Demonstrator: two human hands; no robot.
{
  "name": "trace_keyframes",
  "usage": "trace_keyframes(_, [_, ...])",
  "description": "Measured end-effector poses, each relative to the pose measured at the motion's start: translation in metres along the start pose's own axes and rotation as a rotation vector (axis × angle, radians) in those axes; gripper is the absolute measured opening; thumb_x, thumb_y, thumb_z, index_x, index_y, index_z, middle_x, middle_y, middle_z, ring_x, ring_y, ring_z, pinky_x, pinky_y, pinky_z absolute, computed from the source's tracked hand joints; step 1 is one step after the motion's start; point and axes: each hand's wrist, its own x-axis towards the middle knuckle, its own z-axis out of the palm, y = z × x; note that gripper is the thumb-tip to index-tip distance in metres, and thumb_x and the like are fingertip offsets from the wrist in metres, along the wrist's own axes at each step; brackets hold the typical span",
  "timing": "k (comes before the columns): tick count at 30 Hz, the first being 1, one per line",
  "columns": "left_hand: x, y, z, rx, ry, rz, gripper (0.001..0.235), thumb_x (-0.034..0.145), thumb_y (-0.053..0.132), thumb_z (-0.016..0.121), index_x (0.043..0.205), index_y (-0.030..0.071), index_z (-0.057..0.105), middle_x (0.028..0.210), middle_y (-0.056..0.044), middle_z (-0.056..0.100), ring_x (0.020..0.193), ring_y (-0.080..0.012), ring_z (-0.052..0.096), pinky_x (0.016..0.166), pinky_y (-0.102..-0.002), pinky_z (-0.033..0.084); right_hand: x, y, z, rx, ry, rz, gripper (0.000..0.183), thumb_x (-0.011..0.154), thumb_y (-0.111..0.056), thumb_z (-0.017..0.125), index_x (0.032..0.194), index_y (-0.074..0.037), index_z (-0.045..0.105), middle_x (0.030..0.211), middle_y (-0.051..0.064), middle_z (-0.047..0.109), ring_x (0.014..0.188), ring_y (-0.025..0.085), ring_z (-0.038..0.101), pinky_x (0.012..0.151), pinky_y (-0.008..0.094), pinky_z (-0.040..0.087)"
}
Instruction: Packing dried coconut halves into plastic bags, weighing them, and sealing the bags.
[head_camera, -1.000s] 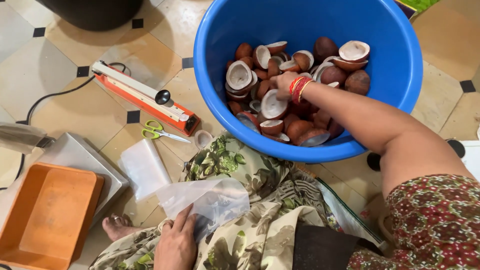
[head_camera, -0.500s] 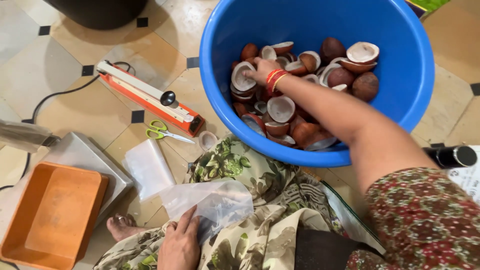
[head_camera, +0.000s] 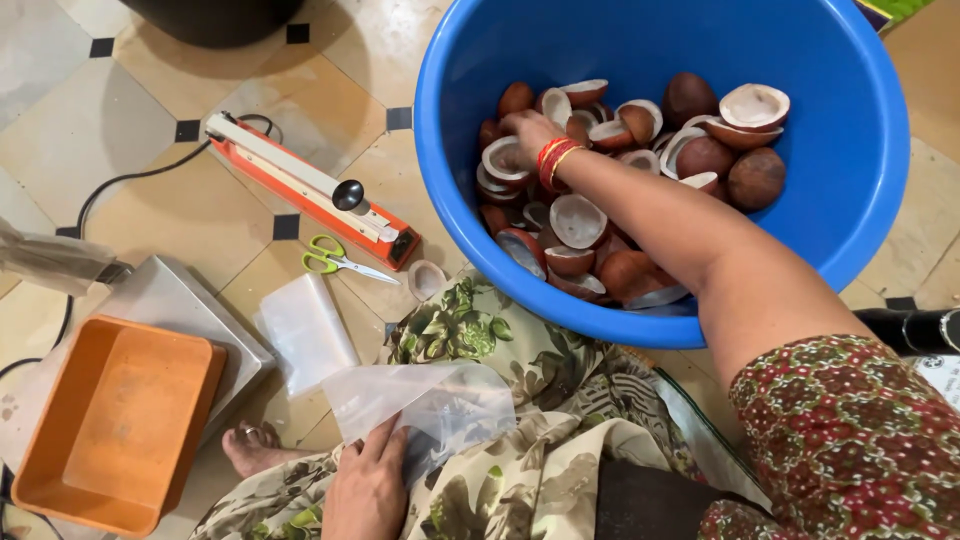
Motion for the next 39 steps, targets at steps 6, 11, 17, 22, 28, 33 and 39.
trace_keyframes(6, [-0.008, -0.013, 0.011, 0.011, 0.08, 0.031, 0.053, 0.075, -0.003, 0.056, 0.124, 0.011, 0.071, 0.148, 0.0, 0.053, 0.1, -0.0339, 0.064, 0.09, -0.043, 0.057, 0.01, 0.021, 0.007, 0.085, -0.287, 0.254, 0.086, 0.071, -0.046, 0.091, 0.14, -0.006, 0.058, 0.133, 0.021, 0.064, 0.123, 0.034, 0.062, 0.105, 0.041, 0.048])
trace_keyframes(11, [-0.008, -0.004, -0.002, -0.001, 0.082, 0.049, 0.051, 0.075, -0.002, 0.058, 0.122, 0.011, 0.072, 0.151, 0.0, 0.053, 0.098, -0.035, 0.064, 0.087, -0.043, 0.058, -0.014, 0.007, -0.053, 0.199, -0.355, 0.204, 0.075, 0.074, -0.044, 0.086, 0.137, -0.01, 0.064, 0.125, 0.017, 0.072, 0.115, 0.031, 0.069, 0.1, 0.041, 0.054])
trace_keyframes(17, [-0.014, -0.005, -0.004, 0.098, 0.083, 0.019, 0.058, 0.076, -0.004, 0.056, 0.131, 0.007, 0.065, 0.153, -0.006, 0.047, 0.095, -0.0344, 0.066, 0.085, -0.043, 0.06, -0.063, 0.013, -0.091, 0.112, -0.629, -0.064, 0.071, 0.069, -0.04, 0.086, 0.135, -0.021, 0.067, 0.118, 0.01, 0.076, 0.109, 0.029, 0.072, 0.094, 0.04, 0.057])
trace_keyframes(22, [-0.02, 0.005, -0.03, 0.326, 0.145, 0.025, 0.07, 0.074, -0.006, 0.055, 0.142, 0.009, 0.056, 0.158, -0.011, 0.04, 0.099, -0.0389, 0.067, 0.08, -0.04, 0.064, -0.081, 0.011, -0.086, -0.234, -0.692, -0.034, 0.075, 0.07, -0.04, 0.092, 0.138, -0.026, 0.064, 0.12, 0.011, 0.073, 0.111, 0.029, 0.069, 0.099, 0.041, 0.054])
trace_keyframes(28, [-0.032, -0.017, -0.056, 0.583, 0.176, 0.026, 0.081, 0.079, 0.006, 0.058, 0.156, 0.018, 0.041, 0.164, -0.013, 0.036, 0.093, -0.0402, 0.07, 0.076, -0.043, 0.065, -0.069, 0.015, -0.076, -0.06, -0.813, -0.135, 0.069, 0.069, -0.035, 0.088, 0.134, -0.028, 0.065, 0.126, 0.006, 0.075, 0.118, 0.026, 0.068, 0.1, 0.043, 0.052])
trace_keyframes(33, [-0.051, -0.03, -0.083, 0.592, 0.026, -0.147, 0.082, 0.081, 0.003, 0.054, 0.155, 0.035, 0.04, 0.167, 0.011, 0.028, 0.095, -0.0338, 0.072, 0.077, -0.039, 0.065, -0.076, 0.013, -0.083, -0.07, -0.864, -0.032, 0.086, 0.067, -0.032, 0.09, 0.143, -0.031, 0.051, 0.139, 0.005, 0.064, 0.129, 0.028, 0.059, 0.108, 0.046, 0.046])
trace_keyframes(39, [-0.071, -0.095, -0.11, 0.117, 0.263, 0.126, 0.07, 0.078, -0.007, 0.05, 0.143, 0.018, 0.057, 0.157, 0.0, 0.05, 0.093, -0.0263, 0.077, 0.081, -0.042, 0.062, -0.073, 0.021, -0.079, -0.091, -0.921, -0.022, 0.087, 0.066, -0.043, 0.087, 0.146, -0.032, 0.055, 0.142, 0.008, 0.063, 0.134, 0.03, 0.058, 0.114, 0.043, 0.044])
